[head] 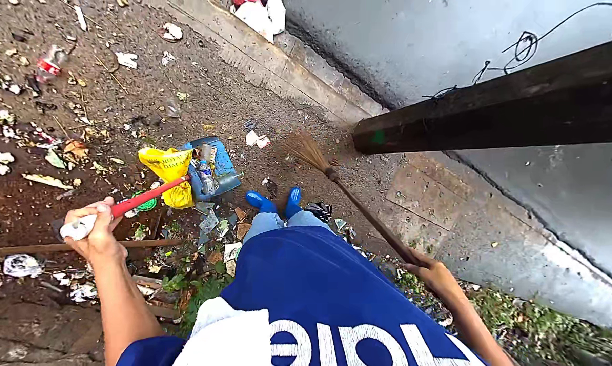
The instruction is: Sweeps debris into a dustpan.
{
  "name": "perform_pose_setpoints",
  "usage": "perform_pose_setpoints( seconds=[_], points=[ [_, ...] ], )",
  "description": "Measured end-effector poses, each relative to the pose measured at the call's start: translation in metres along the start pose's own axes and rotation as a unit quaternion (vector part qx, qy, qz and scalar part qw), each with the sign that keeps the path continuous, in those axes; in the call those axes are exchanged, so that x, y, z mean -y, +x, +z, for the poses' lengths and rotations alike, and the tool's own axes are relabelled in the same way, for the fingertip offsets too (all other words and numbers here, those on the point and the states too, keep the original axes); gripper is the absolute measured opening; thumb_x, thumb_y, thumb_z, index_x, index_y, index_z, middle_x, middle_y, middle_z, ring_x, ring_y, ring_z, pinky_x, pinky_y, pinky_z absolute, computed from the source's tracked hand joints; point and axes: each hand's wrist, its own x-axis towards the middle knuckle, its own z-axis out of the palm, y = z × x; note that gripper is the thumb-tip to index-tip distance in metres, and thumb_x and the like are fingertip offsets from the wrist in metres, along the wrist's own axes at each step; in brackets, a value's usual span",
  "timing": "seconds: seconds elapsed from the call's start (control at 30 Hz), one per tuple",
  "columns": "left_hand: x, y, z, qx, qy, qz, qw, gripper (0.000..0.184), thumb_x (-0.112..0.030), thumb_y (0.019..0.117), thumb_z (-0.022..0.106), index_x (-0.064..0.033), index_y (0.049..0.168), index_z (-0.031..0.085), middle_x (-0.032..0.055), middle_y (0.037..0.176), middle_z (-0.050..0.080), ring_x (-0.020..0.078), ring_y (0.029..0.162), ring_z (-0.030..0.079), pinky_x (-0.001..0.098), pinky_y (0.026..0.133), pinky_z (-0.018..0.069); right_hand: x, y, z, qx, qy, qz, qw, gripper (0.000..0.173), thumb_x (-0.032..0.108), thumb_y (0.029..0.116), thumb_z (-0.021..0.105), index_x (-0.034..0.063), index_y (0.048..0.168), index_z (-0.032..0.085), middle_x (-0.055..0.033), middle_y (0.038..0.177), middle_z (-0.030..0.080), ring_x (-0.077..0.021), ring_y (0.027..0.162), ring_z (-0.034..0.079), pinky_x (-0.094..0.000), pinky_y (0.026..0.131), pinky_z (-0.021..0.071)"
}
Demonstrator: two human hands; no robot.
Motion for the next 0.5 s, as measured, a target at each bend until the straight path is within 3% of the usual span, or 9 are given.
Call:
perform_pose_setpoints(
  seconds=[0.13, 0.2, 0.27, 0.37, 0.43, 0.5],
  points=[
    [-0.002, 0.012, 0.008, 0.029, 0.014, 0.018, 0.999, 0.027, -0.023, 0.0902, 0.066, -0.0089, 0.111, 0.055, -0.0001, 0.112, 0.066, 0.0127, 0.103, 0.067, 0.034, 0.086, 0.0599, 0.046, 0.005, 0.034, -0.005, -0.136, 0.042, 0.99, 0.055, 0.025, 0.1018, 0.06, 0.0278, 0.156, 0.049, -0.0275, 0.133, 0.065, -0.0524, 0.121, 0.061, -0.0751, 0.095, 0.0444],
    [0.001, 0.011, 0.012, 0.043, 0.024, 0.021, 0.999, 0.034, -0.027, 0.0905, 0.068, -0.0077, 0.117, 0.056, -0.0001, 0.115, 0.066, 0.0114, 0.104, 0.066, 0.033, 0.088, 0.0587, 0.066, 0.014, 0.055, 0.031, -0.153, 0.022, 0.988, 0.052, 0.03, 0.1007, 0.061, 0.0317, 0.152, 0.053, -0.0232, 0.133, 0.067, -0.0494, 0.121, 0.063, -0.074, 0.094, 0.0462],
    [0.006, 0.009, 0.013, 0.042, 0.025, 0.02, 0.999, 0.034, -0.026, 0.0919, 0.07, -0.0084, 0.118, 0.058, -0.0012, 0.114, 0.068, 0.01, 0.102, 0.068, 0.0315, 0.086, 0.0602, 0.072, 0.009, 0.068, 0.076, -0.14, -0.011, 0.987, 0.055, 0.034, 0.1022, 0.059, 0.0384, 0.156, 0.047, -0.0163, 0.139, 0.065, -0.0426, 0.127, 0.061, -0.069, 0.101, 0.046],
    [0.006, 0.006, 0.019, 0.032, 0.019, 0.015, 0.999, 0.034, -0.025, 0.0932, 0.07, -0.0071, 0.12, 0.058, -0.0013, 0.113, 0.067, 0.0088, 0.1, 0.068, 0.0309, 0.085, 0.0602, 0.06, 0.012, 0.044, 0.083, -0.02, -0.071, 0.994, 0.055, 0.023, 0.1008, 0.065, 0.0263, 0.154, 0.052, -0.0179, 0.138, 0.065, -0.0373, 0.121, 0.065, -0.0635, 0.101, 0.049],
    [0.004, 0.005, 0.023, 0.025, 0.013, 0.023, 0.999, 0.032, -0.022, 0.093, 0.069, -0.0054, 0.118, 0.059, -0.0004, 0.112, 0.068, 0.0088, 0.1, 0.068, 0.0311, 0.085, 0.0601, 0.055, 0.01, 0.015, 0.06, 0.017, -0.08, 0.995, 0.052, 0.019, 0.1022, 0.065, 0.0221, 0.153, 0.053, -0.0209, 0.132, 0.066, -0.0356, 0.101, 0.066, -0.0588, 0.086, 0.0514],
    [0.0, 0.004, 0.028, 0.026, 0.015, 0.027, 0.999, 0.03, -0.019, 0.0934, 0.068, -0.0028, 0.116, 0.059, 0.0001, 0.11, 0.068, 0.0073, 0.099, 0.068, 0.0303, 0.087, 0.0593, 0.069, 0.009, -0.004, 0.007, -0.057, -0.083, 0.995, 0.054, 0.024, 0.1034, 0.063, 0.0264, 0.156, 0.049, -0.0248, 0.134, 0.065, -0.0473, 0.112, 0.065, -0.0708, 0.092, 0.0474]
  ],
)
